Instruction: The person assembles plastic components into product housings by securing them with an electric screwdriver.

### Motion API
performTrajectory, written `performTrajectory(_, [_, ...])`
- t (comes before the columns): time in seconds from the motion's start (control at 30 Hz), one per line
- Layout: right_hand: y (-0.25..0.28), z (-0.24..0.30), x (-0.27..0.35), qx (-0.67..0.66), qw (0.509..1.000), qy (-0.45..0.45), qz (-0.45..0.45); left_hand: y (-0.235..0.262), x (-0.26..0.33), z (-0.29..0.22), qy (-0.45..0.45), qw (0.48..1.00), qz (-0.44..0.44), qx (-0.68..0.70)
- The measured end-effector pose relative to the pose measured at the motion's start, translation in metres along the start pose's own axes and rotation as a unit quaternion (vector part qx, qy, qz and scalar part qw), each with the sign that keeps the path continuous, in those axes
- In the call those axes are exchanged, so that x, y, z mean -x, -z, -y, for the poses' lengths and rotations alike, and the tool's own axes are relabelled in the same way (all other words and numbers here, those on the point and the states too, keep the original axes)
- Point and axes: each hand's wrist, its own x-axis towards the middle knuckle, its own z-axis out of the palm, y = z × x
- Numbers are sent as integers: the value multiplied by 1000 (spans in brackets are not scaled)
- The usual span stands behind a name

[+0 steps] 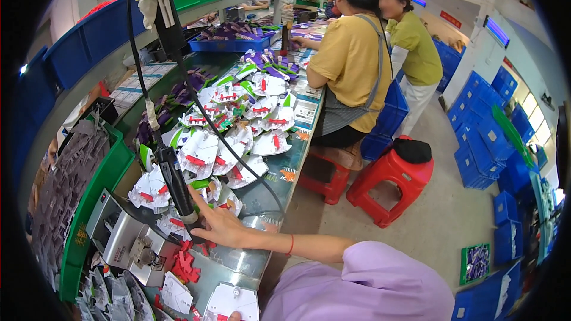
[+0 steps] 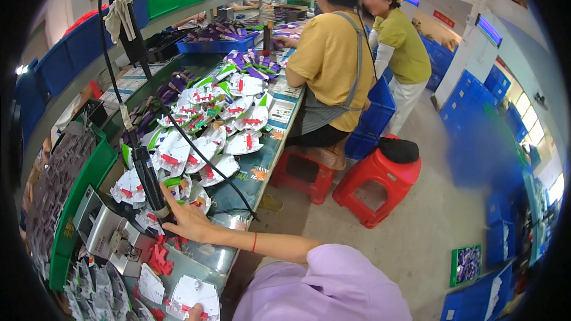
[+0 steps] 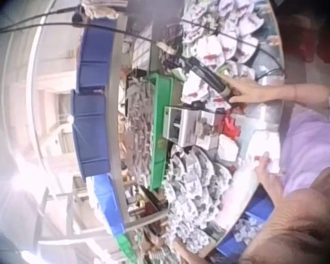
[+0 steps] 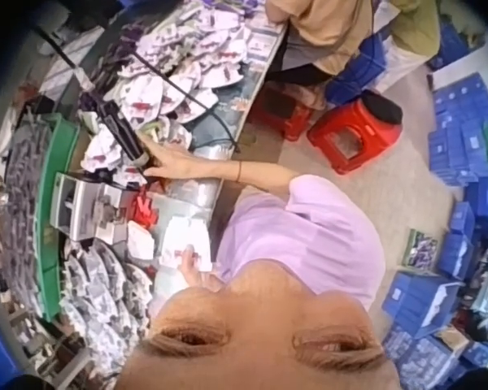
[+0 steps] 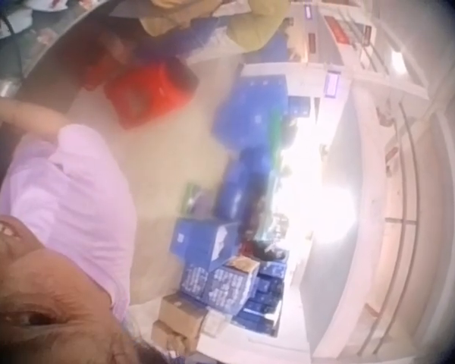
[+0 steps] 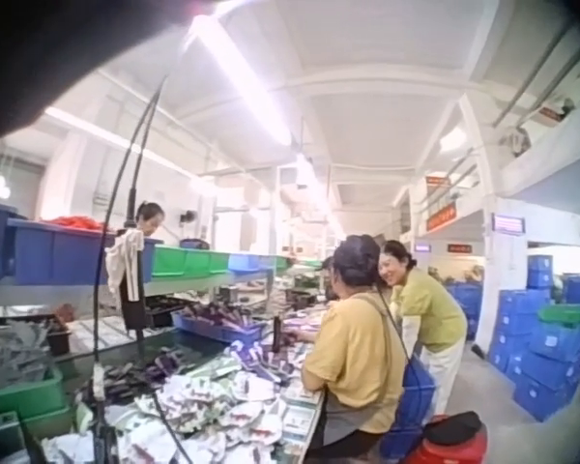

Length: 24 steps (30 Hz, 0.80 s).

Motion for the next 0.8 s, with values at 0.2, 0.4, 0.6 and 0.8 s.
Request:
performTrajectory(0.2, [6, 3, 1, -167, 986, -13, 9, -5, 0, -9, -5, 1000, -13, 18])
performTrajectory(0.4, [-6, 15, 6, -691, 715, -87, 63, -9, 14, -26, 11, 999, -29, 27])
performTrajectory(0.6, [-17, -2, 15, -723, 665, -115, 149, -12, 10, -27, 27, 999, -27, 33])
performTrajectory(0.8, [2, 26, 15, -664, 716, -51, 208, -13, 11, -31, 31, 998, -21, 50])
